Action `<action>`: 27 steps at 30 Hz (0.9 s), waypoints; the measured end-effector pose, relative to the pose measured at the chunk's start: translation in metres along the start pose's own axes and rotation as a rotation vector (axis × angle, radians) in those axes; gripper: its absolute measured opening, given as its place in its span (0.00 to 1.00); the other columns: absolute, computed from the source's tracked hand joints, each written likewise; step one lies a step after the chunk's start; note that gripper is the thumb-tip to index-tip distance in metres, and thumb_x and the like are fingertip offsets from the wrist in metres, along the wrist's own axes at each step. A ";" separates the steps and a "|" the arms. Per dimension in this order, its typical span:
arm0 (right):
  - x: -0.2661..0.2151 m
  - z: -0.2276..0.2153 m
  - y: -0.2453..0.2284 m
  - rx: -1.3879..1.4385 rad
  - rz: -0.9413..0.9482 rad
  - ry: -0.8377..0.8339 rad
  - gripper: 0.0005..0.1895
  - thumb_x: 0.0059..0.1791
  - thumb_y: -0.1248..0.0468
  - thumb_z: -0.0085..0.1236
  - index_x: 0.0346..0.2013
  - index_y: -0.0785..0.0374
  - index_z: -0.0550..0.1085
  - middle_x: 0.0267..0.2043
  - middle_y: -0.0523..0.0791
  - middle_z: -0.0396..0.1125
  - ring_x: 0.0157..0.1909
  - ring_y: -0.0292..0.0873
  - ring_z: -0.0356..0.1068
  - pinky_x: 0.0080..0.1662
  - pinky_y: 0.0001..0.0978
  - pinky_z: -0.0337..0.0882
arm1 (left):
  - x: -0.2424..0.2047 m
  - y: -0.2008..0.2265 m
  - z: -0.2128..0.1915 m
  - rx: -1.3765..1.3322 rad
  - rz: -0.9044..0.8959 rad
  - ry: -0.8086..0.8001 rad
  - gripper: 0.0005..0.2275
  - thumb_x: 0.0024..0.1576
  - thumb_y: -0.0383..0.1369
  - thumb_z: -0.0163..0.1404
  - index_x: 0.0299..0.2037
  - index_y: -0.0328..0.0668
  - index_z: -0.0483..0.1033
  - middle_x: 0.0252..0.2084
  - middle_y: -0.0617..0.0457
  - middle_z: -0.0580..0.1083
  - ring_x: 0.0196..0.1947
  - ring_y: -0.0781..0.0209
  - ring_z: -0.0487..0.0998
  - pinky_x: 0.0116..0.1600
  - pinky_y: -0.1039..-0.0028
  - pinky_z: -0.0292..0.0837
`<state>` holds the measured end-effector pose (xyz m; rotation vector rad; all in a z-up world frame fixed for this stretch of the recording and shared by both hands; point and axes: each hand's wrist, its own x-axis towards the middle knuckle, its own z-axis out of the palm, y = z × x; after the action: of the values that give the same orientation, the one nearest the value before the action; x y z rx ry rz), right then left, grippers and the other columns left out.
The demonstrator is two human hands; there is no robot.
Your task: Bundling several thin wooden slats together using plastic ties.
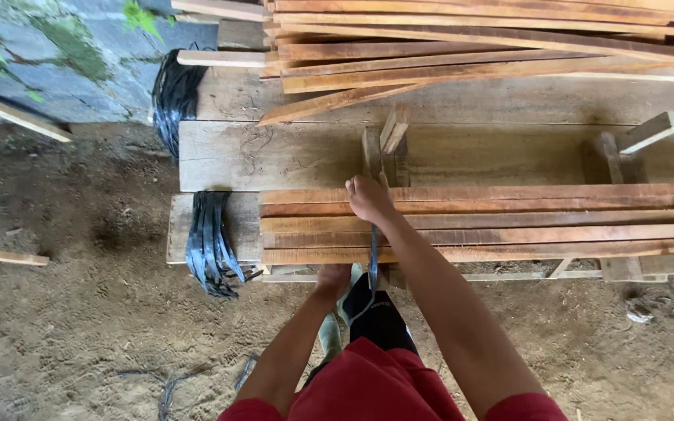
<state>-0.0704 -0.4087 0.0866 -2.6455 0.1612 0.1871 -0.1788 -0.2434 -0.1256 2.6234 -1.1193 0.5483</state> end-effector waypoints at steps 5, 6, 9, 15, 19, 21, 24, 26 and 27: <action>-0.042 -0.023 -0.022 -0.254 0.028 -0.108 0.27 0.59 0.65 0.41 0.73 0.66 0.55 0.75 0.63 0.49 0.78 0.65 0.46 0.74 0.58 0.48 | -0.008 0.004 0.010 -0.153 -0.076 0.008 0.22 0.49 0.28 0.51 0.57 0.51 0.76 0.46 0.49 0.75 0.40 0.46 0.77 0.44 0.57 0.71; -0.057 -0.037 -0.036 -0.309 0.083 -0.124 0.30 0.58 0.66 0.45 0.76 0.64 0.54 0.75 0.65 0.50 0.78 0.66 0.46 0.73 0.57 0.52 | 0.001 0.004 -0.011 -0.328 -0.169 0.006 0.19 0.52 0.26 0.51 0.54 0.54 0.78 0.47 0.50 0.77 0.45 0.46 0.79 0.51 0.56 0.72; -0.061 0.014 -0.010 -0.325 0.062 0.220 0.21 0.50 0.65 0.59 0.59 0.62 0.73 0.54 0.61 0.68 0.54 0.65 0.74 0.50 0.58 0.76 | 0.003 0.012 -0.034 -0.461 -0.283 -0.064 0.25 0.61 0.26 0.49 0.69 0.57 0.67 0.52 0.46 0.77 0.47 0.41 0.80 0.47 0.55 0.76; -0.055 0.051 0.036 -0.048 0.084 0.143 0.16 0.49 0.64 0.56 0.52 0.54 0.76 0.49 0.50 0.73 0.48 0.63 0.76 0.47 0.60 0.77 | 0.010 0.035 -0.125 -0.765 -0.389 -0.106 0.26 0.60 0.22 0.46 0.71 0.52 0.63 0.35 0.40 0.73 0.33 0.29 0.79 0.30 0.44 0.72; -0.068 0.016 -0.007 0.182 0.068 0.227 0.11 0.52 0.62 0.54 0.47 0.48 0.80 0.45 0.45 0.77 0.49 0.55 0.77 0.48 0.50 0.78 | 0.009 0.040 -0.132 -0.825 -0.474 -0.064 0.20 0.63 0.27 0.47 0.66 0.52 0.70 0.36 0.33 0.77 0.38 0.25 0.79 0.37 0.40 0.74; -0.073 0.018 -0.010 0.466 0.076 0.200 0.12 0.55 0.63 0.52 0.52 0.59 0.77 0.47 0.54 0.75 0.41 0.56 0.79 0.37 0.41 0.81 | 0.005 0.045 -0.141 -0.890 -0.620 -0.082 0.19 0.62 0.29 0.48 0.63 0.60 0.72 0.50 0.38 0.79 0.49 0.28 0.78 0.51 0.42 0.73; -0.108 0.016 -0.024 0.607 -0.002 0.211 0.12 0.55 0.66 0.49 0.48 0.70 0.75 0.45 0.64 0.72 0.46 0.67 0.75 0.47 0.55 0.76 | -0.024 0.056 -0.091 -0.907 -0.570 -0.167 0.16 0.65 0.30 0.44 0.63 0.44 0.71 0.56 0.32 0.76 0.58 0.26 0.73 0.69 0.33 0.50; -0.121 0.010 -0.028 0.590 0.027 0.181 0.12 0.56 0.63 0.49 0.49 0.68 0.76 0.43 0.58 0.74 0.35 0.53 0.75 0.39 0.45 0.77 | -0.028 0.070 -0.134 -1.072 -0.647 -0.169 0.28 0.60 0.51 0.29 0.62 0.50 0.74 0.55 0.38 0.77 0.56 0.32 0.76 0.68 0.39 0.57; -0.137 0.014 -0.029 0.579 0.070 0.144 0.13 0.58 0.61 0.49 0.50 0.65 0.76 0.40 0.51 0.76 0.24 0.40 0.76 0.31 0.35 0.78 | -0.041 0.081 -0.158 -1.237 -0.730 -0.186 0.45 0.54 0.73 0.15 0.61 0.57 0.77 0.54 0.45 0.79 0.53 0.39 0.80 0.66 0.46 0.65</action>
<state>-0.2022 -0.3654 0.1099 -2.0755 0.3056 -0.0289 -0.3032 -0.2156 0.0052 1.7175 -0.2366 -0.4404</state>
